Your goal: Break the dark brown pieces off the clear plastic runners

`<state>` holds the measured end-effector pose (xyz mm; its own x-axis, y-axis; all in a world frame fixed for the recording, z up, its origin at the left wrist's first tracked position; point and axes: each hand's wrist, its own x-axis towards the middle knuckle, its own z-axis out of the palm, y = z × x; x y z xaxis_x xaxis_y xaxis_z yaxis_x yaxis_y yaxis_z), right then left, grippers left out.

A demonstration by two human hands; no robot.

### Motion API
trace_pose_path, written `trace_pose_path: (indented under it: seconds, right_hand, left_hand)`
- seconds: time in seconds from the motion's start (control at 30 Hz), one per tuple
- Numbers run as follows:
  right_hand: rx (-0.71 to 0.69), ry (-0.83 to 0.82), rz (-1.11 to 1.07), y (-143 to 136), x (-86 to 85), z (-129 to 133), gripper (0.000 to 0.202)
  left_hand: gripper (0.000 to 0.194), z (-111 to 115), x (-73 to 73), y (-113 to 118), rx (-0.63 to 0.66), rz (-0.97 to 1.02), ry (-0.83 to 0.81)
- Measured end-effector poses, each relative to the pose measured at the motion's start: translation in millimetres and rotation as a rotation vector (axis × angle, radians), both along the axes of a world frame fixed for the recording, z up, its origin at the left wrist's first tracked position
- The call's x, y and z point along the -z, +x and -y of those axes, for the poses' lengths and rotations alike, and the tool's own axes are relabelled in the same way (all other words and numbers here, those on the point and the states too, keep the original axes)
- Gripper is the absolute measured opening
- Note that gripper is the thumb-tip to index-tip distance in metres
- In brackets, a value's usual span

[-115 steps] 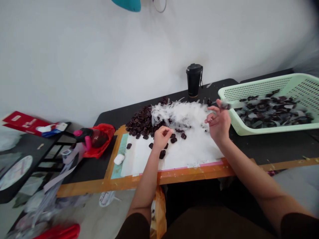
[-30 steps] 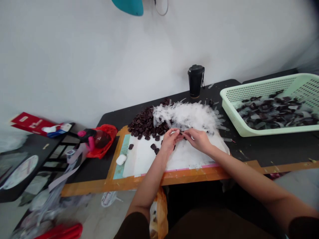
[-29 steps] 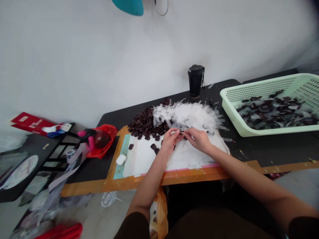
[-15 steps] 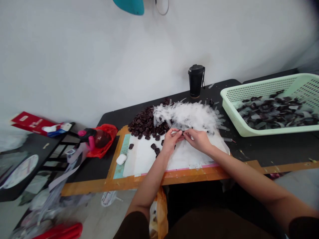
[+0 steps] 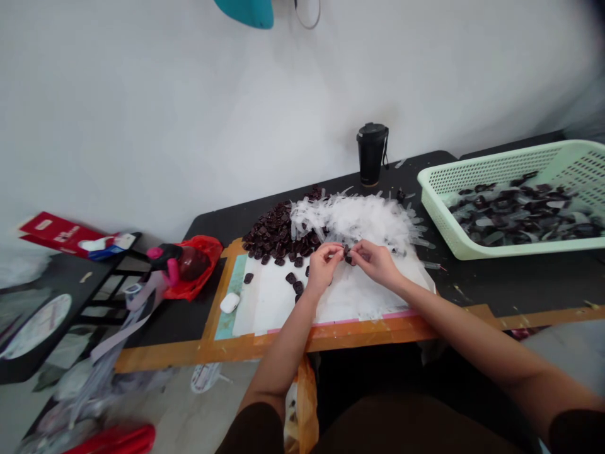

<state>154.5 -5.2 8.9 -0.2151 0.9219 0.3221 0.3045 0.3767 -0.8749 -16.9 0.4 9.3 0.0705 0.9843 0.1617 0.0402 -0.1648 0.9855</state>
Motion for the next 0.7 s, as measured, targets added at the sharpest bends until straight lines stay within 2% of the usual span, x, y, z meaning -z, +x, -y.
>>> trace_pose_path:
  seconds: [0.1,0.27,0.57,0.7]
  right_hand:
    - [-0.032,-0.045,-0.064,-0.4,-2.0,0.5,0.020]
    - [-0.041,-0.106,-0.136,-1.7,-6.9,2.3,0.023]
    - [-0.100,-0.152,-0.138,-1.4,0.9,-0.9,0.024]
    - [-0.131,-0.091,-0.116,0.4,-0.8,-1.2,0.026]
  left_hand:
    - [0.018,-0.3,-0.8,-0.7,0.021,-0.054,0.043]
    - [0.018,0.0,-0.2,2.4,0.063,0.011,-0.020]
    - [0.012,3.1,-5.2,4.9,0.009,-0.028,-0.011]
    - [0.020,6.1,-6.5,7.8,0.004,0.002,-0.013]
